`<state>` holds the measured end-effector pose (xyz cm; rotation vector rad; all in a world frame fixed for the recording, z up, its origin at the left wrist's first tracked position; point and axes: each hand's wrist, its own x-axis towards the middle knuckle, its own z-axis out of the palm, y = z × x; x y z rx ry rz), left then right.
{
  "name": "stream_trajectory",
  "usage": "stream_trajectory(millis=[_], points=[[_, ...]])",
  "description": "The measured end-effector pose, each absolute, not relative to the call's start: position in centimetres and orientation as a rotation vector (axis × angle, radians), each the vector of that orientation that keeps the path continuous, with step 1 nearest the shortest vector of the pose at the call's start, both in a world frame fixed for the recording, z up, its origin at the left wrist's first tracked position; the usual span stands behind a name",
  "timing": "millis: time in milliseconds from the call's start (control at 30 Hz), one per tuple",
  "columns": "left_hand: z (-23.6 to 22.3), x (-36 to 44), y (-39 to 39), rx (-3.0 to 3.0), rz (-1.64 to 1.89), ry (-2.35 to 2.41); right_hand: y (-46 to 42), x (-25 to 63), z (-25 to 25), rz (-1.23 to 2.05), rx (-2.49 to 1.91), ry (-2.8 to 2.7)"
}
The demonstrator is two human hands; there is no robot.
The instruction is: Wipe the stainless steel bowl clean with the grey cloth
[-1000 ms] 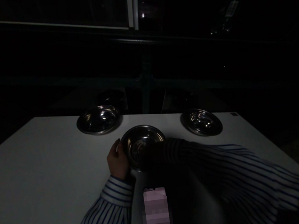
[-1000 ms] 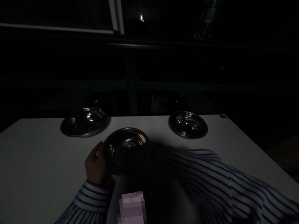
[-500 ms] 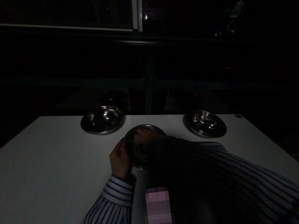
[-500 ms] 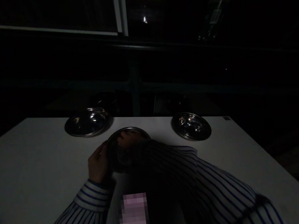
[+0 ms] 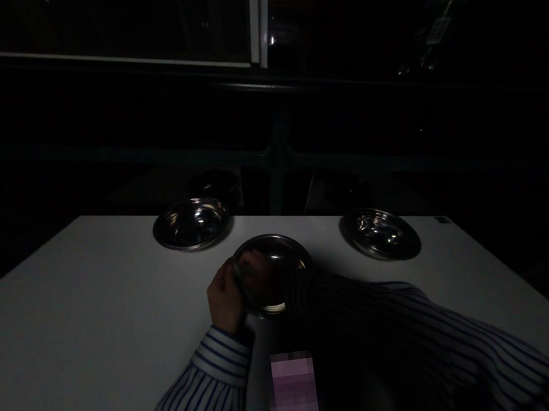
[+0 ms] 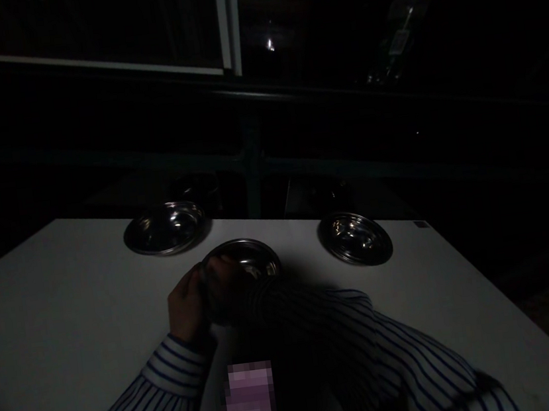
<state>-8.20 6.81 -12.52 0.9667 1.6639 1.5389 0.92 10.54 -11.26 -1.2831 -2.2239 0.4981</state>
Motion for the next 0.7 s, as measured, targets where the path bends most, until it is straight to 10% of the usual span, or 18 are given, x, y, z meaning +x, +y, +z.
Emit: stream_trajectory(millis=[700], points=[[-11.8,-8.3,6.7,1.042,1.469,1.703,15.4,3.8,-5.7,0.189,-1.599,-2.712]])
